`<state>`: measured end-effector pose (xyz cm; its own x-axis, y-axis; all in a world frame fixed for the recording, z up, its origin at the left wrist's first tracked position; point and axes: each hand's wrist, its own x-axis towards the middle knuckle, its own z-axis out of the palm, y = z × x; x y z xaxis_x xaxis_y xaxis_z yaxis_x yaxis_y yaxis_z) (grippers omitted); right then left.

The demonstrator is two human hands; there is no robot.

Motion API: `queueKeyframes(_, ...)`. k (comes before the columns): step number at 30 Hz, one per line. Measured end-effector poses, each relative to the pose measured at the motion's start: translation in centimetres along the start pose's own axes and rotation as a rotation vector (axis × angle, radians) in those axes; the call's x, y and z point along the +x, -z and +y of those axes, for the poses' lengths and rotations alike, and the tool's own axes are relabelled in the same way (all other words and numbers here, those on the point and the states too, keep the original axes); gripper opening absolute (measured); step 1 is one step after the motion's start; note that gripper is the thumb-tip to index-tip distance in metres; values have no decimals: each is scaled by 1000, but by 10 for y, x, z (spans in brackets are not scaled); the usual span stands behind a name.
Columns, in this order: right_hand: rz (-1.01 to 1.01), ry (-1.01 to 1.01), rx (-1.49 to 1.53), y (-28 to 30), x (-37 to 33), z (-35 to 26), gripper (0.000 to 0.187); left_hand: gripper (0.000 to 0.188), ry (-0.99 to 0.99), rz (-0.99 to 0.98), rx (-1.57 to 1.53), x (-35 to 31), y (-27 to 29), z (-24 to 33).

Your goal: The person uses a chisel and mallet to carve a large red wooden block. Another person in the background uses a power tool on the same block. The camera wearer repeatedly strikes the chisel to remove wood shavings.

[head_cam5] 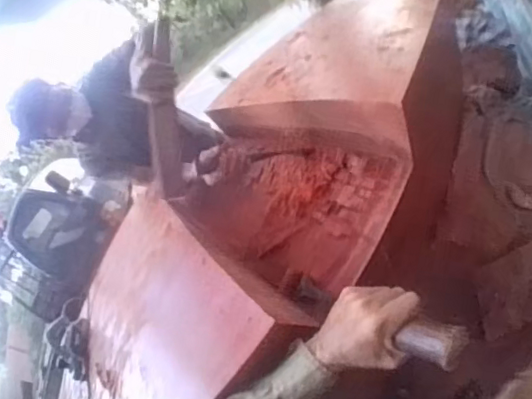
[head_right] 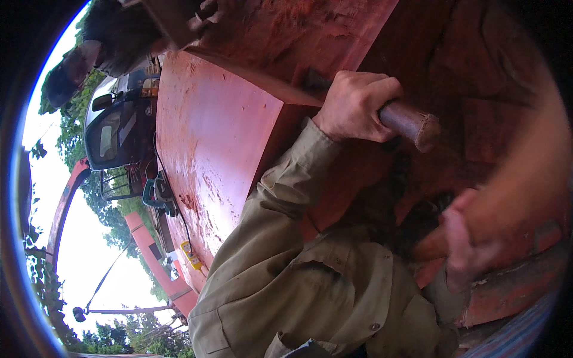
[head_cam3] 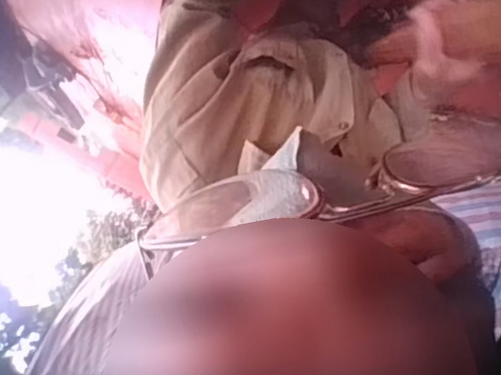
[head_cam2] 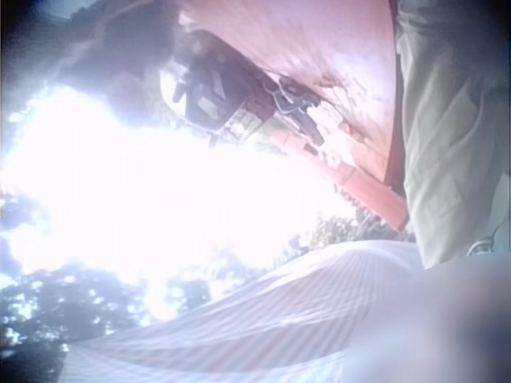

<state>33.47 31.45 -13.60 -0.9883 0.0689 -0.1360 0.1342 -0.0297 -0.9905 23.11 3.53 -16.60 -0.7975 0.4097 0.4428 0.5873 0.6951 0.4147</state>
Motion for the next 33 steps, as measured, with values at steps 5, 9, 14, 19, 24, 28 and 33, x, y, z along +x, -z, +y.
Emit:
queueKeyframes(5,-290,37,-383,-20,-1,23,51,31,23,50,52,-12,0,-18)
queueKeyframes(9,-261,20,-313,-13,3,43,58,30,-96,-15,118,-24,-4,-22)
queueKeyframes(14,15,-121,122,12,3,25,37,33,-52,-2,-31,-10,-14,15)
queueKeyframes(19,76,-109,47,35,22,14,47,34,-107,-54,-138,18,-22,43)
queueKeyframes(24,33,-84,111,53,17,14,51,33,-63,18,-87,22,-29,26)
queueKeyframes(28,110,-44,196,50,15,7,53,32,-73,22,-78,20,-34,25)
queueKeyframes(33,-151,-56,-163,25,15,17,51,31,-58,34,-99,22,-23,22)
